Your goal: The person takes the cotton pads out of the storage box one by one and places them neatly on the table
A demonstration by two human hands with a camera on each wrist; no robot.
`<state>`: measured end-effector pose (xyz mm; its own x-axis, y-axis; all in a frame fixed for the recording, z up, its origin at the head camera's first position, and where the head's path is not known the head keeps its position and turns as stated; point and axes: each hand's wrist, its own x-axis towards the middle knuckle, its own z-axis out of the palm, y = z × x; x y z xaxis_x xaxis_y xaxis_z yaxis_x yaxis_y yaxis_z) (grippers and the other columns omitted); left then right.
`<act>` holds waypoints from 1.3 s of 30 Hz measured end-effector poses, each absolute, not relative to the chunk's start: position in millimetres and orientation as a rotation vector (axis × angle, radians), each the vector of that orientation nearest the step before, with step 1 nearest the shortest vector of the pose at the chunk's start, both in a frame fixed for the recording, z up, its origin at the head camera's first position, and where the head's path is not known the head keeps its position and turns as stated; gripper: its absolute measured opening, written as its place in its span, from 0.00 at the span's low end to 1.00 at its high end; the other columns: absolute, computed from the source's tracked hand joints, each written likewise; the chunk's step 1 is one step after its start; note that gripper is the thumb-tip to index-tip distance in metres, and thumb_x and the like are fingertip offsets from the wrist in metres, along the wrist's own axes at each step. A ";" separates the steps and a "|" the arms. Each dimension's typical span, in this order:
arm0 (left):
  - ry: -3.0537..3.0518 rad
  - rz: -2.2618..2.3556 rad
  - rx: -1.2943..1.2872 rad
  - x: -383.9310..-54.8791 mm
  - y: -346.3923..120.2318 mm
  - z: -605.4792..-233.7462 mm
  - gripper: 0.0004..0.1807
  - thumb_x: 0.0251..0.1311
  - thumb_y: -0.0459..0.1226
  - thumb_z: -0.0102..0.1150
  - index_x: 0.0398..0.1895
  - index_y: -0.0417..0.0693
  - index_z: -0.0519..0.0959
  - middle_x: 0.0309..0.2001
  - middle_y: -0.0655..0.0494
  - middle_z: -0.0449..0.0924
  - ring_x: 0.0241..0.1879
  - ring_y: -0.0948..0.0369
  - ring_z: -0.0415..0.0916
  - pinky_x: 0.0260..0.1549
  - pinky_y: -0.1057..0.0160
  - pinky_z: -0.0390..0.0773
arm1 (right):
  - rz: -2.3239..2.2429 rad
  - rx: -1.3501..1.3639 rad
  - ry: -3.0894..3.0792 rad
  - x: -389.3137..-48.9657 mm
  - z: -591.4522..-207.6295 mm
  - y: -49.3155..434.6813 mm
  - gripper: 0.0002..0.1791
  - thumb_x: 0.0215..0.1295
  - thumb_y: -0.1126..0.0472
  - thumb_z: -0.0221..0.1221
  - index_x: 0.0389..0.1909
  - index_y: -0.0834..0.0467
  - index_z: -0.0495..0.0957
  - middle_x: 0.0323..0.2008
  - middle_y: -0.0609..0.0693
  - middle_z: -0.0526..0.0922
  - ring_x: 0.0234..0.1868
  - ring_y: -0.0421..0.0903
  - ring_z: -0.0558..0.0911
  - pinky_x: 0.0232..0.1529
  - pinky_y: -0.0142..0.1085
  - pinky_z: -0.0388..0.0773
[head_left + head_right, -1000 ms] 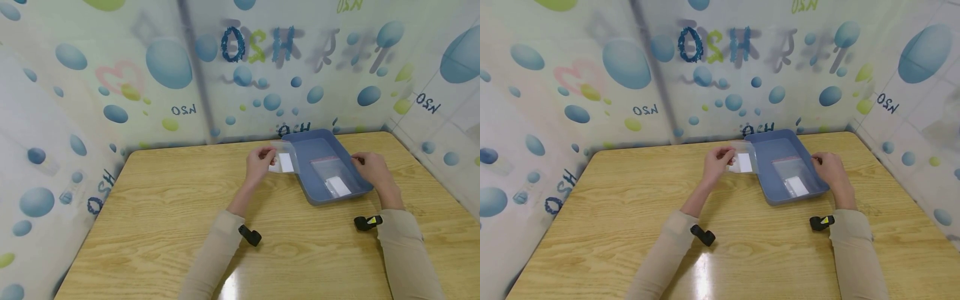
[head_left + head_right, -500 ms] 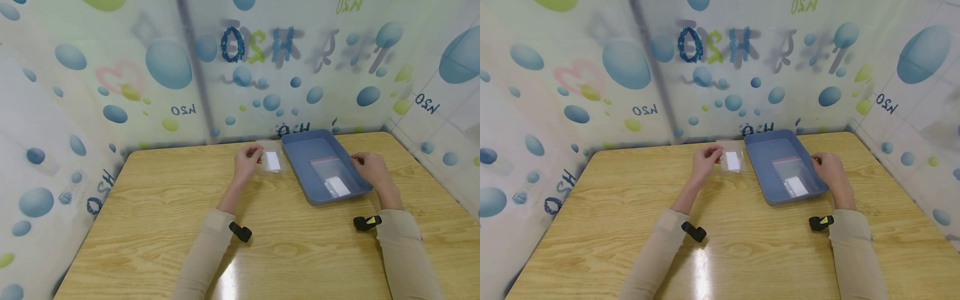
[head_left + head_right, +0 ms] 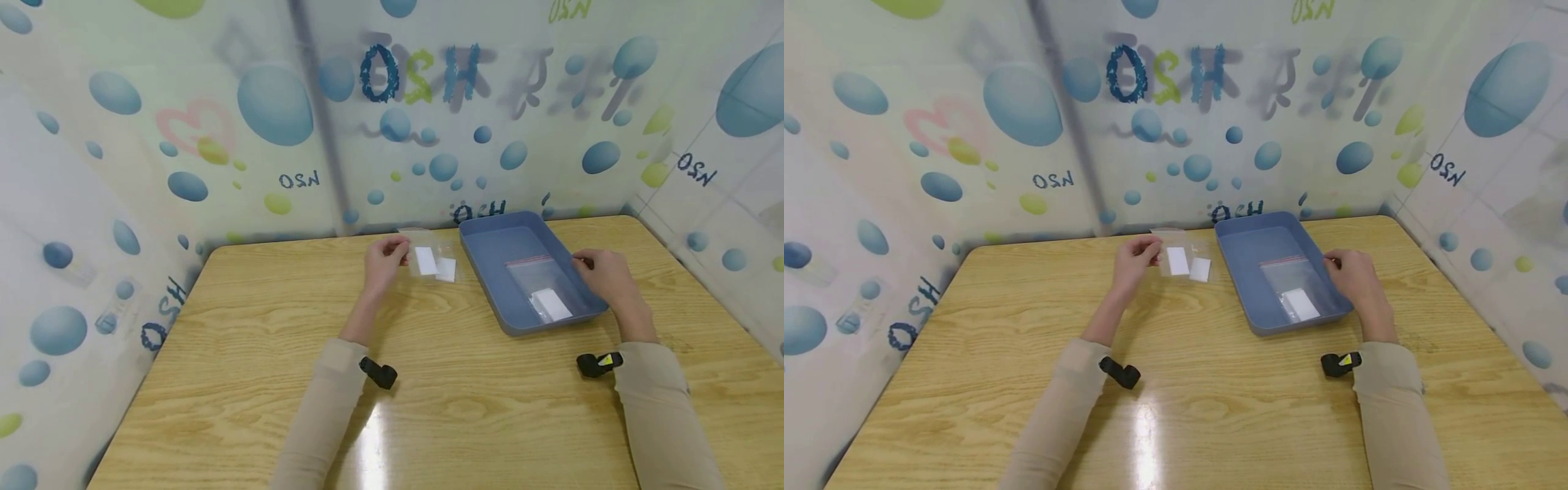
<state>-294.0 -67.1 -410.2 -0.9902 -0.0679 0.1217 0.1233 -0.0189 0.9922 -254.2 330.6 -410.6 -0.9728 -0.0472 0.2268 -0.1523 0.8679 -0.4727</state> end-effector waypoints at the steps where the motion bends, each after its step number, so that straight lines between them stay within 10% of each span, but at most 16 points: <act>1: -2.103 -2.153 -0.052 -294.5 -69.0 -410.7 0.07 0.70 0.28 0.58 0.44 0.30 0.82 0.32 0.50 0.79 0.29 0.64 0.76 0.31 0.70 0.81 | 0.742 0.151 -2.833 -254.1 -410.6 330.5 0.15 0.74 0.66 0.55 0.49 0.77 0.78 0.42 0.74 0.81 0.37 0.64 0.80 0.37 0.57 0.76; 39: -2.506 -1.699 0.166 -311.2 -110.8 -435.8 0.10 0.66 0.30 0.59 0.44 0.31 0.84 0.28 0.47 0.81 0.24 0.63 0.75 0.23 0.71 0.71 | 0.729 0.166 -2.804 -254.8 -411.4 327.9 0.14 0.73 0.68 0.56 0.47 0.77 0.79 0.41 0.74 0.82 0.38 0.66 0.81 0.38 0.59 0.77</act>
